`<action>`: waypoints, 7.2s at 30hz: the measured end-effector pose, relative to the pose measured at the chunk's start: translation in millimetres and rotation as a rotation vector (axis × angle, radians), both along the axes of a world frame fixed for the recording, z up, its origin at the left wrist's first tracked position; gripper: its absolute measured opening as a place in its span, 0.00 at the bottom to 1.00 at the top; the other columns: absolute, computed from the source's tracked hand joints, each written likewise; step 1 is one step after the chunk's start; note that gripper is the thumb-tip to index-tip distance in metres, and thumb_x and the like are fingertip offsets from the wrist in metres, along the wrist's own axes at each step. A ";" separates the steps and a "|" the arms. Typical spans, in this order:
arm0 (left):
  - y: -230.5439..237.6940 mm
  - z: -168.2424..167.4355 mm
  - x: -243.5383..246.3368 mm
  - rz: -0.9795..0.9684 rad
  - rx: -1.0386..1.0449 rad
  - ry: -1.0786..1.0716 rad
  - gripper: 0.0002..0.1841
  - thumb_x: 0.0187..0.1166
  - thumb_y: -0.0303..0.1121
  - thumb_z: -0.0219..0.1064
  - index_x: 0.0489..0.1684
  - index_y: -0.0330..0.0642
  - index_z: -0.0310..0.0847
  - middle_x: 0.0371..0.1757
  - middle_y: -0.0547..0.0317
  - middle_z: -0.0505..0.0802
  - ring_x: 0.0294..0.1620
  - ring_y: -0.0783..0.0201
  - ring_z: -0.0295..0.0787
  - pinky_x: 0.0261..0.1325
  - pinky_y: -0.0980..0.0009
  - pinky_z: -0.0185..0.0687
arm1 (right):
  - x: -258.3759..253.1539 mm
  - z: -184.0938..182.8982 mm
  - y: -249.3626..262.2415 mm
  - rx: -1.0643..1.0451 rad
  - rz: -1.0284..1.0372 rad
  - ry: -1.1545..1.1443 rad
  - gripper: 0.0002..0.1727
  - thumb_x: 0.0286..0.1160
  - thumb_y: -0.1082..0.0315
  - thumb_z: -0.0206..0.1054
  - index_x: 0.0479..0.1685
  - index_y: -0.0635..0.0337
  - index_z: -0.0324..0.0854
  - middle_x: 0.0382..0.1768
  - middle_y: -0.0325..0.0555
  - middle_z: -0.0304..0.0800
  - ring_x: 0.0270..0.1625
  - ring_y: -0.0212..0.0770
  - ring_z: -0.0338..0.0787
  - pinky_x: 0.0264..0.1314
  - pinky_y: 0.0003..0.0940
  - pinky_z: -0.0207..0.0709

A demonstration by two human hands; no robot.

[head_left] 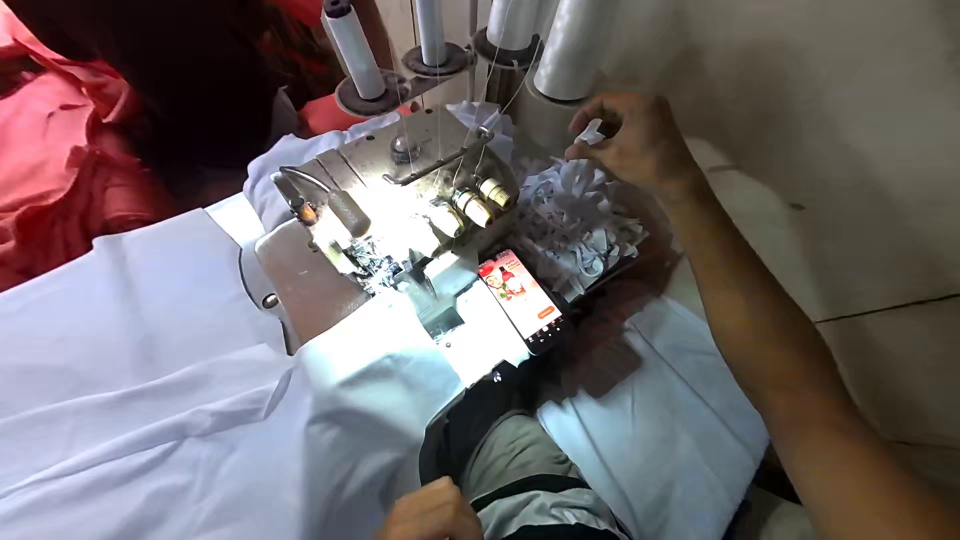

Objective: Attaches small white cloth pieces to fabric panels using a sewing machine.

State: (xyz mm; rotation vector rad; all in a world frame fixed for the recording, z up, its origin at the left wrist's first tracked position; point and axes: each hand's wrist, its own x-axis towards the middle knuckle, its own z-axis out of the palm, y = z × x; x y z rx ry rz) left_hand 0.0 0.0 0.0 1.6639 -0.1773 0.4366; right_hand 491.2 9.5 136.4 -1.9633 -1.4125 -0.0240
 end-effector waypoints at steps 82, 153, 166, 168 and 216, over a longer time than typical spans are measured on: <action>-10.7 24.7 62.0 0.903 -0.173 -0.019 0.10 0.74 0.21 0.73 0.51 0.34 0.86 0.50 0.58 0.94 0.49 0.67 0.94 0.54 0.72 0.93 | -276.7 -113.3 -98.4 0.163 0.430 0.760 0.10 0.79 0.72 0.69 0.52 0.67 0.81 0.42 0.42 0.91 0.40 0.29 0.91 0.44 0.24 0.89; 3.5 142.8 226.9 0.179 0.502 0.089 0.06 0.77 0.33 0.73 0.31 0.42 0.87 0.20 0.68 0.85 0.20 0.77 0.79 0.22 0.77 0.74 | -181.7 -90.6 -166.3 0.748 -0.013 0.584 0.09 0.83 0.65 0.67 0.43 0.43 0.94 0.34 0.20 0.93 0.31 0.17 0.86 0.34 0.15 0.83; 33.6 171.9 341.6 0.009 0.664 -0.053 0.08 0.76 0.27 0.71 0.49 0.36 0.88 0.41 0.57 0.94 0.44 0.68 0.92 0.51 0.69 0.86 | -87.9 -53.4 -145.7 0.557 -0.250 0.235 0.07 0.81 0.62 0.70 0.37 0.53 0.80 0.28 0.25 0.83 0.27 0.20 0.84 0.31 0.21 0.83; 45.8 170.4 356.8 0.024 0.695 -0.073 0.08 0.77 0.28 0.70 0.48 0.37 0.90 0.42 0.57 0.95 0.45 0.69 0.92 0.53 0.69 0.85 | -74.7 -54.0 -133.4 0.561 -0.187 0.276 0.06 0.82 0.64 0.69 0.37 0.52 0.81 0.27 0.26 0.84 0.24 0.21 0.83 0.27 0.20 0.81; 6.2 79.2 52.8 0.655 0.053 0.020 0.20 0.79 0.29 0.73 0.64 0.25 0.78 0.59 0.47 0.91 0.54 0.65 0.93 0.56 0.70 0.94 | -258.9 -53.5 -75.6 0.056 0.599 0.564 0.08 0.80 0.67 0.67 0.40 0.61 0.88 0.33 0.34 0.91 0.33 0.16 0.86 0.37 0.11 0.81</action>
